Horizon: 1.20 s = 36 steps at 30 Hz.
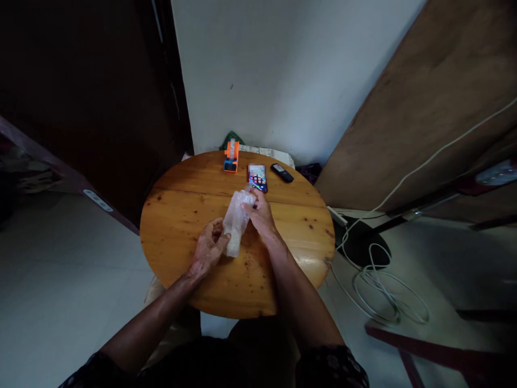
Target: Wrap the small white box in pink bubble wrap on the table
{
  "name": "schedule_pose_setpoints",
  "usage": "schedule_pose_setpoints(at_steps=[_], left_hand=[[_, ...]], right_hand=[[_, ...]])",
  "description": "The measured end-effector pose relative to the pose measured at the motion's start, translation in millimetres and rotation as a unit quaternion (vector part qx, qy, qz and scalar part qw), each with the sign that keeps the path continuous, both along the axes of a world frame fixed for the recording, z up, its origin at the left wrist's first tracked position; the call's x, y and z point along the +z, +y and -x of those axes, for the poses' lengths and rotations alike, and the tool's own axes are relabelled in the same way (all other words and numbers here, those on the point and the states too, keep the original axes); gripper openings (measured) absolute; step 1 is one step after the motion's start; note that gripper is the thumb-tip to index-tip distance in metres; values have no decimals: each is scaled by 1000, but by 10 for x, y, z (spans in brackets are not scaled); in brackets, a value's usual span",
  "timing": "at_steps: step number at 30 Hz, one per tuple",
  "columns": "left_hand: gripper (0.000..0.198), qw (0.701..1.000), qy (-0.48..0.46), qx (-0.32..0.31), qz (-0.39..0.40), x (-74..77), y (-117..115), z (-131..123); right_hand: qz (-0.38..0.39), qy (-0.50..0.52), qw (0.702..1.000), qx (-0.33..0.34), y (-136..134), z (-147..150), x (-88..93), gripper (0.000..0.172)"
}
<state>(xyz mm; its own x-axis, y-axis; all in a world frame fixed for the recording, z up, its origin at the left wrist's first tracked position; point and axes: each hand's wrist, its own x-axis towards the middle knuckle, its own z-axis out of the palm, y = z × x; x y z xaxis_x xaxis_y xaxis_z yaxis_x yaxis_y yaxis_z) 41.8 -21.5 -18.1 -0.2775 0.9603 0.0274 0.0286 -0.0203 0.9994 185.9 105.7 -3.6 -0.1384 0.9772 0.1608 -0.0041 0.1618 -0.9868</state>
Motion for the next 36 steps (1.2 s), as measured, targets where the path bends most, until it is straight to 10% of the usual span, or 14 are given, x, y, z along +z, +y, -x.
schedule_pose_setpoints(at_steps=[5, 12, 23, 28, 36], left_hand=[[52, 999, 37, 17, 28, 65, 316, 92], [69, 992, 84, -39, 88, 174, 846, 197], [67, 997, -18, -76, -27, 0, 868, 105], [66, 979, -176, -103, -14, -9, 853, 81], [49, 976, -202, -76, -18, 12, 848, 108]], right_hand=[[9, 1, 1000, -10, 32, 71, -70, 73], [-124, -128, 970, -165, -86, -51, 142, 37], [-53, -349, 933, -66, -293, 37, 290, 39], [-69, -360, 929, -48, -206, -5, 199, 12], [-61, -285, 956, -16, -201, 10, 159, 31]])
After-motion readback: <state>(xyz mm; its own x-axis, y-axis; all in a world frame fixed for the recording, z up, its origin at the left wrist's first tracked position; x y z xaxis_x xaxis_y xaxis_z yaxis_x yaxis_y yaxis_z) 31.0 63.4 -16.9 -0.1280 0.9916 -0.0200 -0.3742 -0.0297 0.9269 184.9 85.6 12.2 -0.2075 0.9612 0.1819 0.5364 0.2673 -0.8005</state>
